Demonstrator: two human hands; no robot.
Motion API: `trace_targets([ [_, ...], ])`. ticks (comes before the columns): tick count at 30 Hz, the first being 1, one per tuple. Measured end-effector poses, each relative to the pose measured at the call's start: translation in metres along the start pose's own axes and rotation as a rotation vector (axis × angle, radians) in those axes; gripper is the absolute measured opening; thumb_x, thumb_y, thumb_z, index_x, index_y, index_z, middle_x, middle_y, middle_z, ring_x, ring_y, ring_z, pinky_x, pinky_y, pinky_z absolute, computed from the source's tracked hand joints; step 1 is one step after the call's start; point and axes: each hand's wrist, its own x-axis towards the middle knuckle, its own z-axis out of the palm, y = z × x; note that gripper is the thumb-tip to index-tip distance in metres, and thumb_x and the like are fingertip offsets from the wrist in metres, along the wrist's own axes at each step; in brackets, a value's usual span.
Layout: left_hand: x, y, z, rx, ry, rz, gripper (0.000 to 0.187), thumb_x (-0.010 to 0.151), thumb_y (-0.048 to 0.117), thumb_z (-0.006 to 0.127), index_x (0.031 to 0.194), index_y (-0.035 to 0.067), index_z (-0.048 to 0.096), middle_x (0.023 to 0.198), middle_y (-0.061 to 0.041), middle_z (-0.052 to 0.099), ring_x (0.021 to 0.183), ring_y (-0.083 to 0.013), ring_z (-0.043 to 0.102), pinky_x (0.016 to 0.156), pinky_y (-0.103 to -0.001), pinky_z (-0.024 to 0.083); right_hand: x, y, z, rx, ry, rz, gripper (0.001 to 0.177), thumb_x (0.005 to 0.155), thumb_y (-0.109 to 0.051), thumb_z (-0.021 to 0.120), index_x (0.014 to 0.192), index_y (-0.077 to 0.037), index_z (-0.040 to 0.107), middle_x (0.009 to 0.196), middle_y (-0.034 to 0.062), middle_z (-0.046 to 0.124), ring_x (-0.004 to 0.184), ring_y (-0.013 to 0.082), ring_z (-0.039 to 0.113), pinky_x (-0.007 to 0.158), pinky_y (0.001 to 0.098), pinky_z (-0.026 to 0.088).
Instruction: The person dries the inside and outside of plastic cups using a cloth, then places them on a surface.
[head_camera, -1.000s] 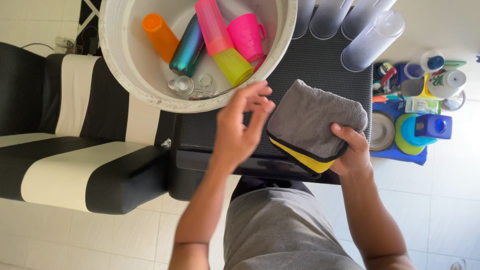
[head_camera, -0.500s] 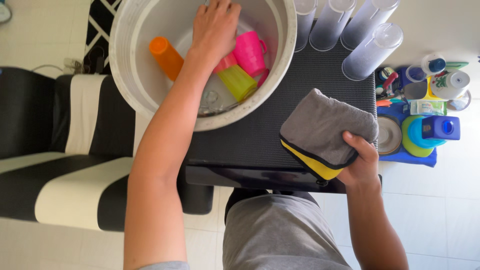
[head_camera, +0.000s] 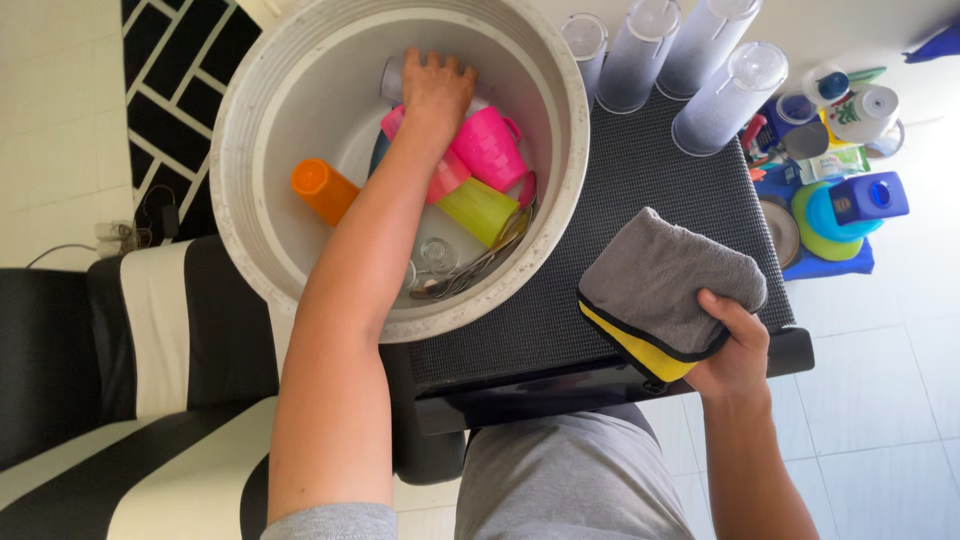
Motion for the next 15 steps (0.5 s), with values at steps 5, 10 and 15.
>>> trace_targets([
  [5,-0.001,-0.007,-0.006,0.062,0.03,0.046,0.032,0.096,0.016,0.054,0.125,0.018,0.068,0.119,-0.011,0.069,0.116,-0.0323,0.062,0.102,-0.064,0.031,-0.005,0.003,-0.003,-0.003,-0.001,-0.035,0.036,0.101,-0.004,0.059,0.134,0.009,0.058,0.13,0.0232,0.066,0.119,0.035,0.067,0.103,0.0468,0.053],
  [10,-0.022,-0.029,-0.051,0.008,0.111,0.035,0.035,0.094,0.011,0.065,0.128,0.014,0.068,0.12,-0.015,0.069,0.119,-0.0348,0.061,0.104,-0.066,0.032,-0.003,-0.003,0.005,-0.01,0.003,-0.019,0.037,0.098,-0.004,0.058,0.133,0.008,0.058,0.128,0.0223,0.066,0.116,0.0346,0.067,0.102,0.0469,0.053],
  [15,-0.072,-0.034,-0.116,0.024,0.338,0.083,0.072,0.07,0.005,0.082,0.139,0.009,0.062,0.128,-0.016,0.064,0.12,-0.0358,0.058,0.101,-0.065,0.033,0.002,-0.01,0.02,-0.003,-0.05,0.008,0.038,0.098,-0.005,0.058,0.134,0.007,0.057,0.131,0.0216,0.066,0.119,0.0348,0.067,0.105,0.0481,0.052],
])
